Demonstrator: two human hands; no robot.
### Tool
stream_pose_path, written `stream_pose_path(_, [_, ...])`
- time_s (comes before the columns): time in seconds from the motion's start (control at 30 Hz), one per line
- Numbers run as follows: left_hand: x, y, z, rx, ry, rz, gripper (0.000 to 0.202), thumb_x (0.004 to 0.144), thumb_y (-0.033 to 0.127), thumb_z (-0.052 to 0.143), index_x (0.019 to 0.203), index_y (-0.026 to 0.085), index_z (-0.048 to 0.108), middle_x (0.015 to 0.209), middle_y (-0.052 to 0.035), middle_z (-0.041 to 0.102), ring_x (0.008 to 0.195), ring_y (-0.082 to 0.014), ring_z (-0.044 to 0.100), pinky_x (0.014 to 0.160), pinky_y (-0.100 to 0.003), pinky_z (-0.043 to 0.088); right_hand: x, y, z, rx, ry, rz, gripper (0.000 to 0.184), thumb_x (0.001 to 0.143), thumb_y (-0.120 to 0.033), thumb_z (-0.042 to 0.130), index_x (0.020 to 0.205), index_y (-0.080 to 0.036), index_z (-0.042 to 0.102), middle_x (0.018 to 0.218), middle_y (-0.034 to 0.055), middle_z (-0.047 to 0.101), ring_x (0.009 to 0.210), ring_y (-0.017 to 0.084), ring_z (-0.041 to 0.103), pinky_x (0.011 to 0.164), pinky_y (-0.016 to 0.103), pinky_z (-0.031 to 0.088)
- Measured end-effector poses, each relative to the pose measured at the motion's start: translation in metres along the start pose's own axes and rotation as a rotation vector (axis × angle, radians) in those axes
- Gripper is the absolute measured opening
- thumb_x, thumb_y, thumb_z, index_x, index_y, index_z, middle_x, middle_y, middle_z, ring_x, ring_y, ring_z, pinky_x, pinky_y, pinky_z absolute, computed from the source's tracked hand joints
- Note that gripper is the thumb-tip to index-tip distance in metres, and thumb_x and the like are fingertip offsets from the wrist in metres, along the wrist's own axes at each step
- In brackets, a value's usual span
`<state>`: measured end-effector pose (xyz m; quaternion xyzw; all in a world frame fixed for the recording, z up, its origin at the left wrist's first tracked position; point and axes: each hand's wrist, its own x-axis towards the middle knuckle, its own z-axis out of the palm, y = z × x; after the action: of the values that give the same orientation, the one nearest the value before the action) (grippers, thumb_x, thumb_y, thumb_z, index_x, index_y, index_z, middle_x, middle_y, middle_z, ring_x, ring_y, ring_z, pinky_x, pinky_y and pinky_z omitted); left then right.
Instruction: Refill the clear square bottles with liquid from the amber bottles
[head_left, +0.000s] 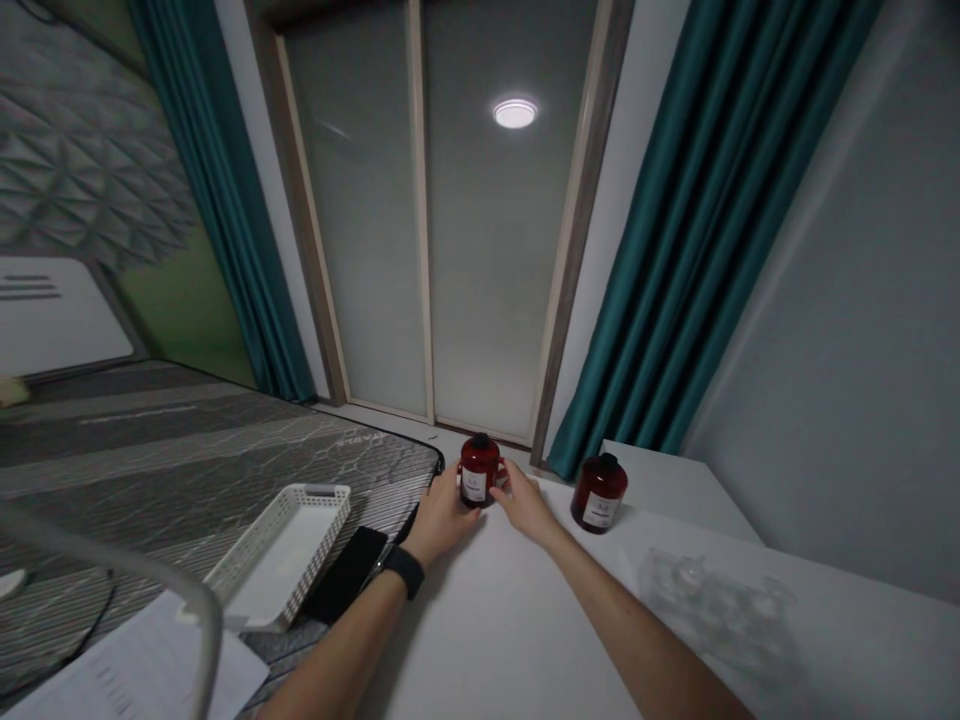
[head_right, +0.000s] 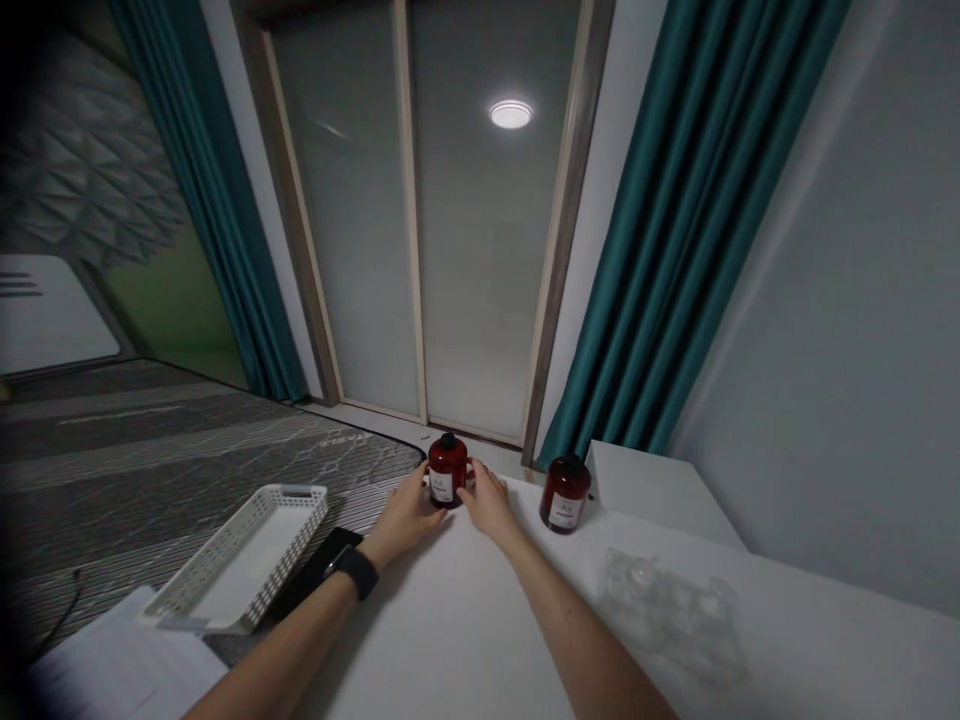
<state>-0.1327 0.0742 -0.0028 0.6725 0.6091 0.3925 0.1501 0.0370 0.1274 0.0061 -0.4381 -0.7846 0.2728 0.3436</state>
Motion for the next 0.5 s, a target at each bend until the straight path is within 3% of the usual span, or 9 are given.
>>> stream_pose_path(0.1, [-0.003, -0.004, 0.008, 0.104, 0.042, -0.052, 0.085, 0.071, 0.02, 0.075, 0.147, 0.015, 0.036, 0.144, -0.0199, 0.052, 0.133, -0.042, 0.043, 0.11, -0.056, 0.027, 0.006, -0.008, -0.01, -0.061, -0.034, -0.003, 0.063, 0.084, -0.01, 0.058, 0.144, -0.017, 0.041, 0.104, 0.0086, 0.066, 0.082, 0.02, 0.064, 0.078, 0.035, 0.052])
stream_pose_path(0.17, [-0.006, -0.005, 0.011, 0.193, 0.054, -0.062, 0.082, 0.075, 0.024, 0.073, 0.147, 0.016, 0.035, 0.147, -0.0189, 0.05, 0.132, -0.0414, 0.045, 0.108, -0.054, 0.028, 0.008, -0.016, -0.029, -0.102, -0.093, -0.048, 0.061, 0.084, -0.012, 0.059, 0.143, -0.017, 0.044, 0.099, 0.0067, 0.066, 0.08, 0.019, 0.063, 0.077, 0.033, 0.051])
stream_pose_path(0.3, [-0.006, -0.004, 0.012, 0.429, 0.05, -0.047, 0.074, 0.083, 0.034, 0.068, 0.146, 0.016, 0.035, 0.139, -0.0162, 0.058, 0.125, -0.0382, 0.051, 0.099, -0.048, 0.036, 0.008, -0.031, -0.094, -0.214, -0.195, -0.171, 0.037, 0.089, -0.015, 0.057, 0.125, -0.023, 0.063, 0.095, 0.0032, 0.067, 0.089, 0.019, 0.062, 0.086, 0.033, 0.048])
stream_pose_path(0.4, [-0.004, -0.003, 0.011, 0.476, 0.027, -0.034, 0.069, 0.086, 0.036, 0.064, 0.145, 0.013, 0.036, 0.137, -0.0163, 0.06, 0.123, -0.0363, 0.053, 0.097, -0.045, 0.038, 0.002, -0.032, -0.143, -0.338, -0.139, -0.173, 0.033, 0.093, -0.019, 0.054, 0.124, -0.021, 0.063, 0.112, 0.0098, 0.063, 0.114, 0.027, 0.053, 0.103, 0.043, 0.038])
stream_pose_path(0.5, [-0.003, -0.006, 0.011, 0.493, 0.015, -0.009, 0.063, 0.088, 0.036, 0.06, 0.143, 0.013, 0.039, 0.135, -0.0156, 0.061, 0.121, -0.0355, 0.054, 0.095, -0.045, 0.039, -0.008, -0.018, -0.175, -0.441, -0.094, -0.099, 0.037, 0.091, -0.022, 0.057, 0.127, -0.021, 0.061, 0.127, 0.0148, 0.055, 0.125, 0.033, 0.044, 0.107, 0.054, 0.03])
